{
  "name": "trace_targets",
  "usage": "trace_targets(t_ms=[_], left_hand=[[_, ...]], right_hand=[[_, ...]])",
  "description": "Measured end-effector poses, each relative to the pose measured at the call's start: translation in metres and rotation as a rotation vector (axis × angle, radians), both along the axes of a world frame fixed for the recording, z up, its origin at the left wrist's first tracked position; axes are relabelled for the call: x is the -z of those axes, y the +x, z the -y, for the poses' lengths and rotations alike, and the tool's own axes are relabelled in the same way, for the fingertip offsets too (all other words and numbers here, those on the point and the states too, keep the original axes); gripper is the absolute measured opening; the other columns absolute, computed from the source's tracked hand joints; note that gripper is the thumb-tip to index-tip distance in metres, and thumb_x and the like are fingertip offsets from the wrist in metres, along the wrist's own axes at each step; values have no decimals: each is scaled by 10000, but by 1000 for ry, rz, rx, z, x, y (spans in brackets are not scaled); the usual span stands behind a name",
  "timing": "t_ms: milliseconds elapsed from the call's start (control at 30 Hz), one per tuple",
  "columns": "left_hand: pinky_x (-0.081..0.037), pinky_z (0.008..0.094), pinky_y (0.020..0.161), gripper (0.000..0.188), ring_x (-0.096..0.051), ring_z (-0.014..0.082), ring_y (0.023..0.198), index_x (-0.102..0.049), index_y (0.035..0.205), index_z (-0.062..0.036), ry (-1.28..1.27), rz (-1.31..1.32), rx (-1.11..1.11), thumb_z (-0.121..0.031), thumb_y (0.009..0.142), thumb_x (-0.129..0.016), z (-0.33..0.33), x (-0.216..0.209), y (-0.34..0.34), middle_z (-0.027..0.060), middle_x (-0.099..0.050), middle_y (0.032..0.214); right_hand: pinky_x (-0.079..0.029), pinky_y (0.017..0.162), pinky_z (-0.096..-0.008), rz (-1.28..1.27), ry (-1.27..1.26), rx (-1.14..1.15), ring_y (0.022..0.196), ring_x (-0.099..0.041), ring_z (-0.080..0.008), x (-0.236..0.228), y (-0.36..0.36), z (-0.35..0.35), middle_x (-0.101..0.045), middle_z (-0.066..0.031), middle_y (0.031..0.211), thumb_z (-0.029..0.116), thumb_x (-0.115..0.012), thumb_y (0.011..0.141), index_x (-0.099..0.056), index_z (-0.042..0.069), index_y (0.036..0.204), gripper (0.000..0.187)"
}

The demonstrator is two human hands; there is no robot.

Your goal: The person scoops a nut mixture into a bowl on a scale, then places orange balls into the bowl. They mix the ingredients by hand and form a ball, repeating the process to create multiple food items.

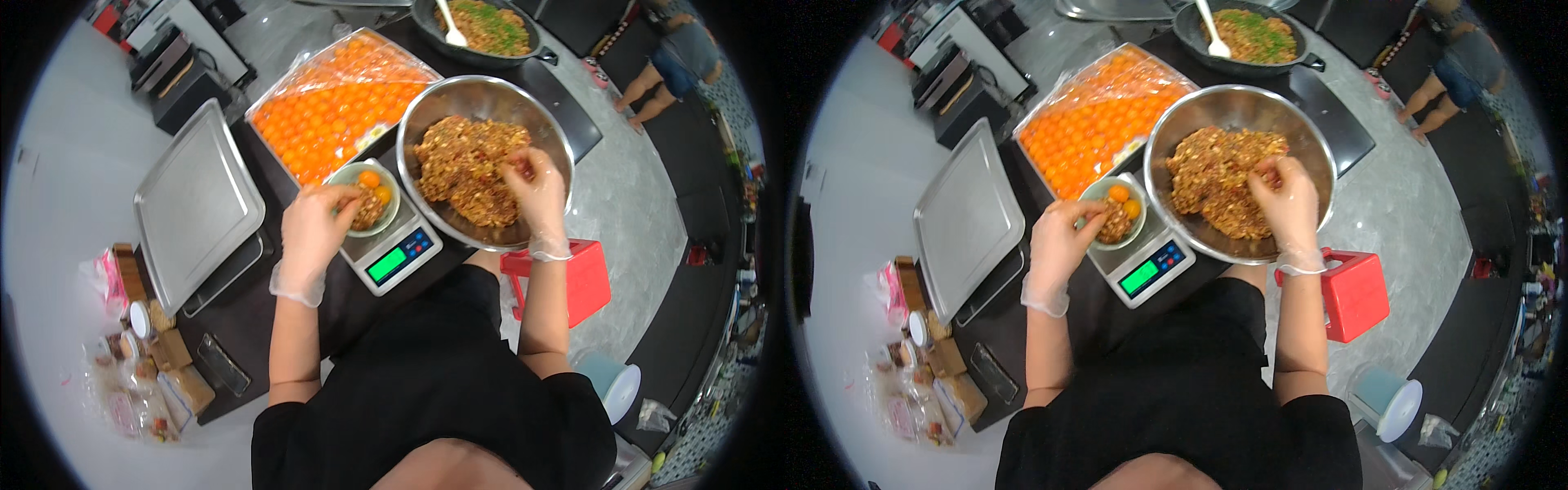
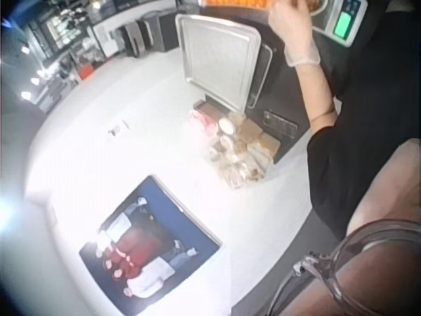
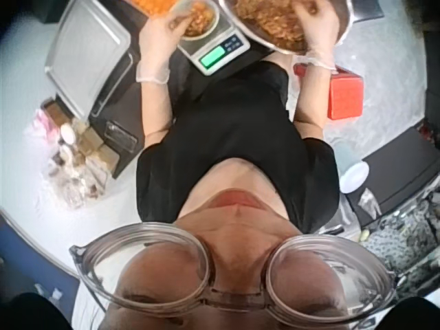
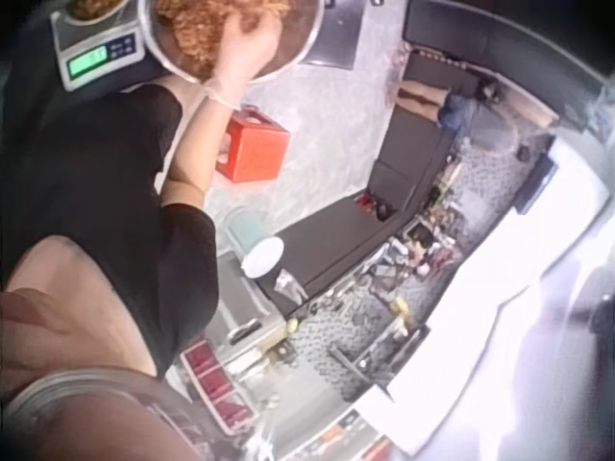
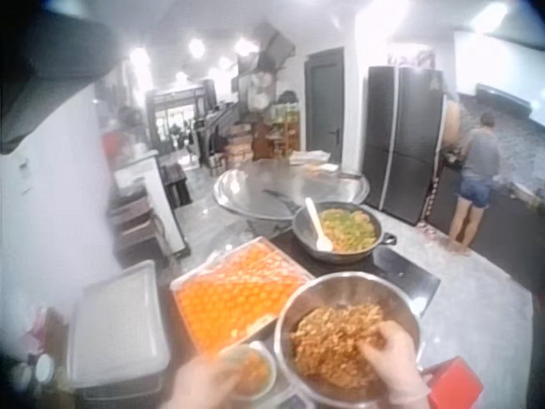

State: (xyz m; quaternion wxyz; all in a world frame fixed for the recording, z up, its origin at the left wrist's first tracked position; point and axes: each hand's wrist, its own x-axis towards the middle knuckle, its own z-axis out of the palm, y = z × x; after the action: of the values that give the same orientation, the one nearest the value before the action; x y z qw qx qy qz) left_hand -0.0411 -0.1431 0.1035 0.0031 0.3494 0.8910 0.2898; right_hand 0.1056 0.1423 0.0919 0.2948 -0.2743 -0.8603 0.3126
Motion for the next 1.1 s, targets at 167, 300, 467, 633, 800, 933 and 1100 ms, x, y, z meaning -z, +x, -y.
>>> trace_targets(t_ms=[167, 300, 467, 633, 800, 933, 1100], left_hand=[[-517, 385, 698, 129, -636, 257, 816, -756, 889, -153, 18, -109, -64, -210, 777, -725, -7, 16, 2, 58, -670, 816], [-502, 369, 686, 183, -619, 261, 801, -752, 944, -144, 104, -59, -70, -260, 805, -729, 5, 10, 4, 71, -657, 843], [-423, 278, 603, 169, -533, 149, 675, -733, 1001, -64, 451, 138, -231, -148, 862, -691, 33, -2, 0, 57, -605, 783], [-372, 231, 581, 142, -435, 72, 634, -725, 996, -32, 542, 224, -252, -99, 879, -681, 41, 13, 7, 10, -567, 758], [-365, 234, 575, 144, -429, 77, 631, -728, 993, -31, 552, 267, -293, -98, 876, -674, 42, 20, 12, 11, -553, 745], [-403, 217, 645, 136, -495, 67, 722, -723, 993, -16, 489, 264, -302, -98, 911, -653, 46, 17, 10, 10, -590, 823], [-410, 206, 661, 134, -513, 54, 747, -720, 992, -9, 471, 276, -299, -100, 927, -647, 47, 17, 8, 4, -606, 852]], right_hand=[[-479, 675, -312, -7, -44, 7, 692, -583, -185, 1, -3, -3, -611, -97, 791, 164, -744, 782, -675, -8, 924, 233], [-475, 669, -283, 14, -4, 26, 690, -564, -136, 5, 2, -9, -625, -73, 811, 150, -747, 798, -705, 11, 986, 238], [-473, 681, -258, 8, -76, 33, 718, -560, -107, 7, 8, -17, -646, -46, 835, 159, -733, 831, -715, 15, 1027, 244], [-484, 698, -259, 10, -133, 18, 727, -585, -115, 11, 7, -16, -678, -66, 865, 174, -730, 839, -718, -1, 1002, 239], [-484, 692, -276, 63, -69, -62, 719, -597, -136, 0, -6, 1, -680, -82, 862, 197, -729, 834, -719, 8, 988, 244], [-485, 693, -289, 118, -37, -97, 720, -601, -158, -10, -14, 12, -672, -92, 854, 205, -731, 818, -720, 22, 984, 247], [-496, 715, -317, 173, -13, -175, 739, -619, -205, -18, -22, 22, -680, -112, 885, 196, -729, 802, -717, 37, 1000, 255]])
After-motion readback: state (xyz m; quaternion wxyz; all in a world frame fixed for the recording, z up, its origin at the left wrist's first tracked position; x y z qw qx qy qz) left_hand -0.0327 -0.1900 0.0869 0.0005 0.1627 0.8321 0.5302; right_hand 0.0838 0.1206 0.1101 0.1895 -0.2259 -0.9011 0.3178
